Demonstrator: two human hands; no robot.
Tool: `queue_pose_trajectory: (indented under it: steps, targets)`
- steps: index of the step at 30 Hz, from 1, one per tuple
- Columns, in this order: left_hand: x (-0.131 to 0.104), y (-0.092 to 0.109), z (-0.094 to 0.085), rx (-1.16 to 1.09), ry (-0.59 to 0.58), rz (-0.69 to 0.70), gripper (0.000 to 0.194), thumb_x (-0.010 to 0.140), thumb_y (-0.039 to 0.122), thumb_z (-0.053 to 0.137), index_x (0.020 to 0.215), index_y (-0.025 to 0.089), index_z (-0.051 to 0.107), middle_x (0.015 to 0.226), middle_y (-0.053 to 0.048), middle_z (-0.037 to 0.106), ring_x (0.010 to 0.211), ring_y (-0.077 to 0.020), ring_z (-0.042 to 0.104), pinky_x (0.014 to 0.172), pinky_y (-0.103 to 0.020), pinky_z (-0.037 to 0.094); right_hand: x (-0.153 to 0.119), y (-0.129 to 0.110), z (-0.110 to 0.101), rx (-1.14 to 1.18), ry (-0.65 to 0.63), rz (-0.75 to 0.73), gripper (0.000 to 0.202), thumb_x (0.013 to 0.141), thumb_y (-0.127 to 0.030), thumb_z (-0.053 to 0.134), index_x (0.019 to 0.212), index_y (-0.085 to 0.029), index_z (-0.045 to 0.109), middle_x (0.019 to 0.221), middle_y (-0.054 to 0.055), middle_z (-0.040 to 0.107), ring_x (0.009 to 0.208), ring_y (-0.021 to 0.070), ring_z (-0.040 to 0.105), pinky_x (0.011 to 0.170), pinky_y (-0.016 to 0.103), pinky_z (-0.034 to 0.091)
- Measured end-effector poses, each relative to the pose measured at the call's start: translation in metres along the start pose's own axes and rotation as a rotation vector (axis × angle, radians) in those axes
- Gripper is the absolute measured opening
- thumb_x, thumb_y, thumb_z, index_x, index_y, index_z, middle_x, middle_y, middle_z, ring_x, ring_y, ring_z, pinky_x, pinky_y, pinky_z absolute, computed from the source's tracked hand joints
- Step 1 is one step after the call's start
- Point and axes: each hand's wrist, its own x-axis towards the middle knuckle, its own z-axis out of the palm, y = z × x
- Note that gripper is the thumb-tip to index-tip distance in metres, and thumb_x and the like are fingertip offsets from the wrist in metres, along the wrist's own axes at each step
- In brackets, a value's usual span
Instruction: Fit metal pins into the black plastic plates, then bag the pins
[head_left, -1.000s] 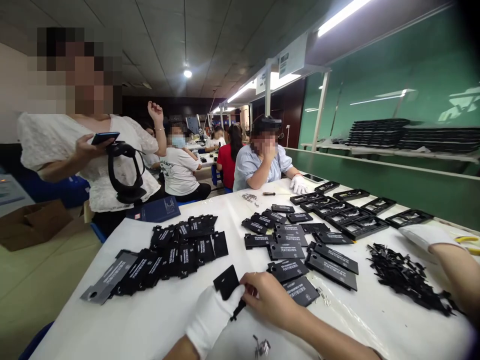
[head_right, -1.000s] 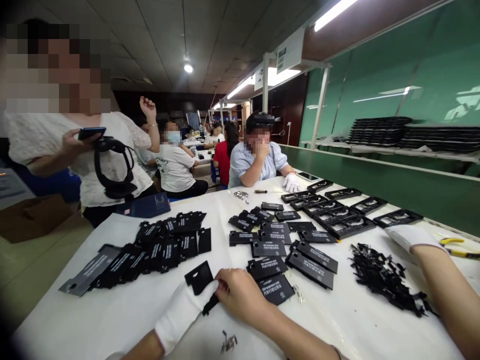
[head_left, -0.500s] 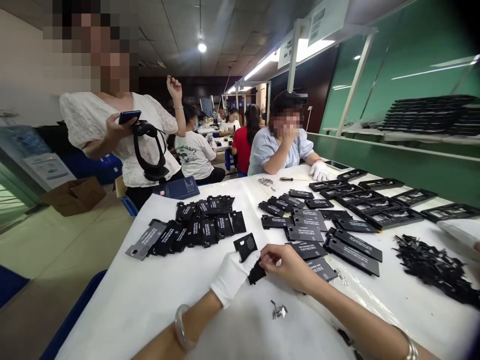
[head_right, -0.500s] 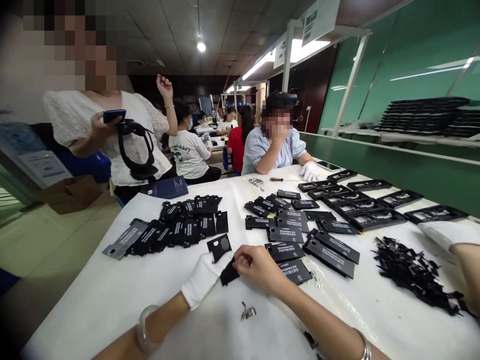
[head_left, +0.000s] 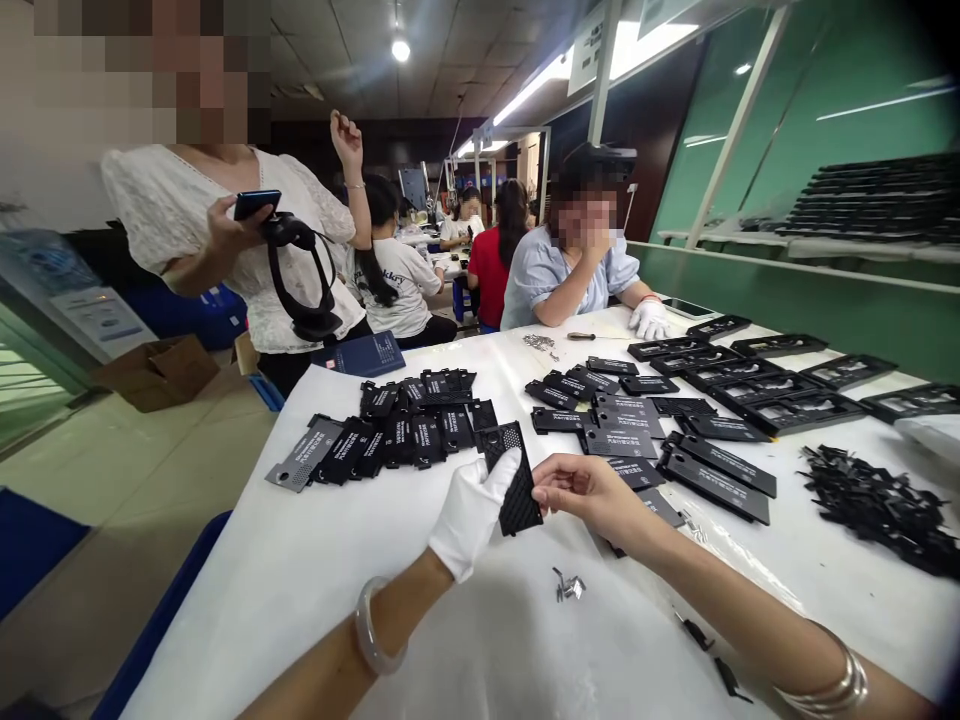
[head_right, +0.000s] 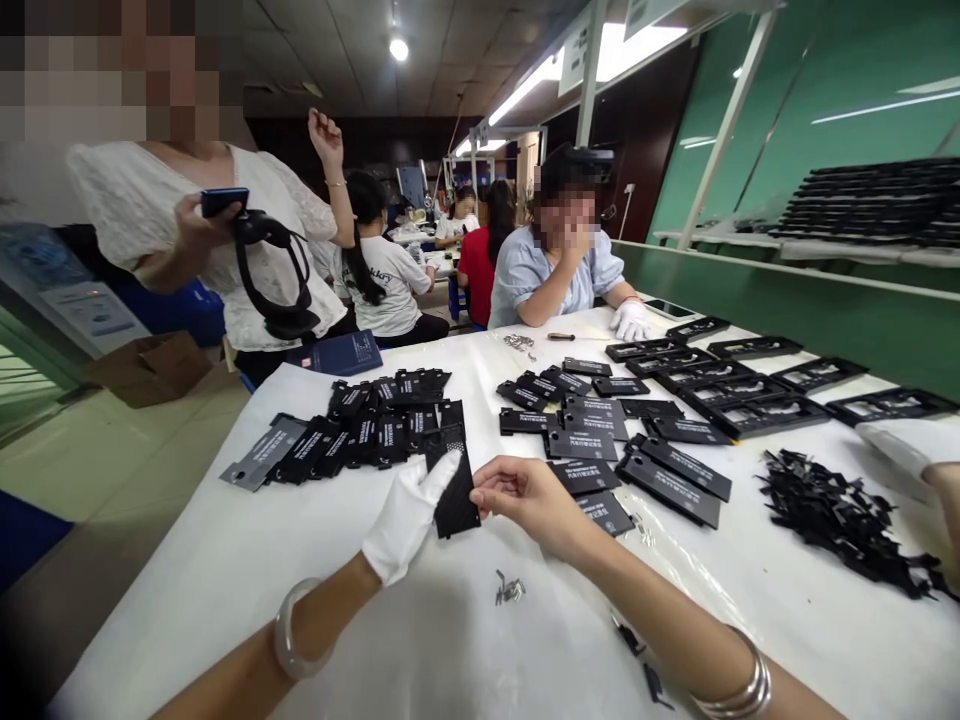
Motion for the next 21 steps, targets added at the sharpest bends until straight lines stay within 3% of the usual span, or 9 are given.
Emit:
queue_pose_trajectory:
  steps: [13, 21]
  targets:
    - [-0.002, 0.01, -0.001, 0.119, -0.012, 0.036, 0.043, 0.079, 0.054, 0.056, 0.063, 0.014, 0.053, 0.056, 0.0, 0.053, 0.059, -0.0124, 0.052, 0.061, -0.024, 0.045, -0.005, -0.008, 0.002, 0.028, 0.017, -0.016, 0.025, 0.076, -0.035, 0.07, 0.085, -0.014, 0.063, 0.072, 0.002, 0.061, 0.068, 0.0126, 0.059, 0.066, 0.025, 0.047]
    - [-0.004, 0.012, 0.002, 0.23, 0.028, 0.052, 0.038, 0.073, 0.051, 0.061, 0.064, 0.015, 0.055, 0.064, -0.002, 0.059, 0.065, -0.0146, 0.055, 0.062, -0.024, 0.045, -0.007, -0.009, 0.007, -0.119, 0.027, -0.086, 0.026, 0.074, -0.038, 0.072, 0.081, -0.015, 0.06, 0.072, -0.001, 0.056, 0.067, 0.0099, 0.05, 0.066, 0.022, 0.043]
